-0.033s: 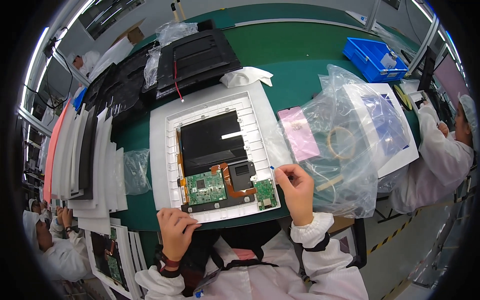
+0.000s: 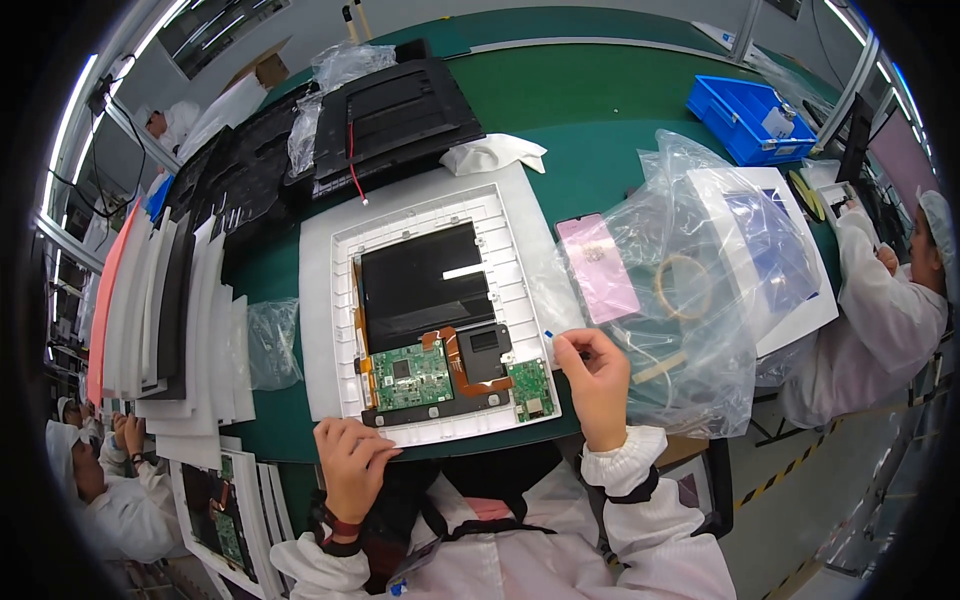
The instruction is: The person is assembling a screen or display panel by connecting a ribbon cable to a circuit board and fitting it into a plastic frame.
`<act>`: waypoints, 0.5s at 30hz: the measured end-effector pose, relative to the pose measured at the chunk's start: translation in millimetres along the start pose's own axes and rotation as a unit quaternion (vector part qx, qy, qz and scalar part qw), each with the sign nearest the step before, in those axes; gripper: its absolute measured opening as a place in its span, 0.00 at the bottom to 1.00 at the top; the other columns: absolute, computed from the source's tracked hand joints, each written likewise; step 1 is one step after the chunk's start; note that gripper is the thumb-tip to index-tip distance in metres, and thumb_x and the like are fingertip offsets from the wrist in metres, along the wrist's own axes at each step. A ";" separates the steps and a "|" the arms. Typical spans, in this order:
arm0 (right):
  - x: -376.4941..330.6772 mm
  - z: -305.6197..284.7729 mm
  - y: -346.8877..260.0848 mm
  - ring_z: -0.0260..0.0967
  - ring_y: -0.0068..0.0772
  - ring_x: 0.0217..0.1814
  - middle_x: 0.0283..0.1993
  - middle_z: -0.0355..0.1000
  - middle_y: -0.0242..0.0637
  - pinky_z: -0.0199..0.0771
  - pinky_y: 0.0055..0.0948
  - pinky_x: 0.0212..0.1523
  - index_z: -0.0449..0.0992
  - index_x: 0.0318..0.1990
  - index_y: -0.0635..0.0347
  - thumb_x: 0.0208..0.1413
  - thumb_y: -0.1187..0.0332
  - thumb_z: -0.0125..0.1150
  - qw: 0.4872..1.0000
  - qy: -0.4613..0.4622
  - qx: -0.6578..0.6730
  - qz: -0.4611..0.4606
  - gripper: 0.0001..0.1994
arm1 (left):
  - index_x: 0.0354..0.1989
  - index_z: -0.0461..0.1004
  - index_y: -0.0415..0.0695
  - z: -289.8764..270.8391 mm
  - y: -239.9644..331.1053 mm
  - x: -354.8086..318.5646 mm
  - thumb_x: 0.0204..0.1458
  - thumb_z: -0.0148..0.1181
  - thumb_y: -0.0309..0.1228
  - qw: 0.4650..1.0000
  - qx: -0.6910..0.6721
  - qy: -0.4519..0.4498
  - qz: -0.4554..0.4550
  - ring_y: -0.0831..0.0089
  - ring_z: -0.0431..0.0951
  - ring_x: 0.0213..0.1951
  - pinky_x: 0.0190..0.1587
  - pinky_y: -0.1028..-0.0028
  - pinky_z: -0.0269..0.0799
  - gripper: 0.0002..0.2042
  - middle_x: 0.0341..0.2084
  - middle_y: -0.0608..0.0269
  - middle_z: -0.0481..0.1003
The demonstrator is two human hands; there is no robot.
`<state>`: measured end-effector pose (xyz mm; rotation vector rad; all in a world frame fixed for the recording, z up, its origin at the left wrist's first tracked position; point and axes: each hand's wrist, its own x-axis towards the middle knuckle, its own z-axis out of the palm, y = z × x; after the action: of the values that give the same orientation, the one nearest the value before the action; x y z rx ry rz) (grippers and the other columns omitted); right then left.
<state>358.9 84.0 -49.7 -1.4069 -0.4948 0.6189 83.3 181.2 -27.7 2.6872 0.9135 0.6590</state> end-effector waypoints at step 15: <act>3.1 -2.7 7.2 0.66 0.17 0.31 0.29 0.69 0.30 0.66 0.17 0.36 0.71 0.33 0.65 0.54 0.73 0.57 0.999 -0.008 0.026 0.021 0.04 | 0.25 0.76 0.40 -21.2 15.3 82.5 0.38 0.65 0.23 0.979 -0.137 0.025 -0.151 0.68 0.73 0.26 0.31 0.73 0.67 0.05 0.21 0.61 0.73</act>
<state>362.2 84.4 -57.3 -1.3664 -0.4596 0.6727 139.2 222.0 24.2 2.2419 1.1225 0.7254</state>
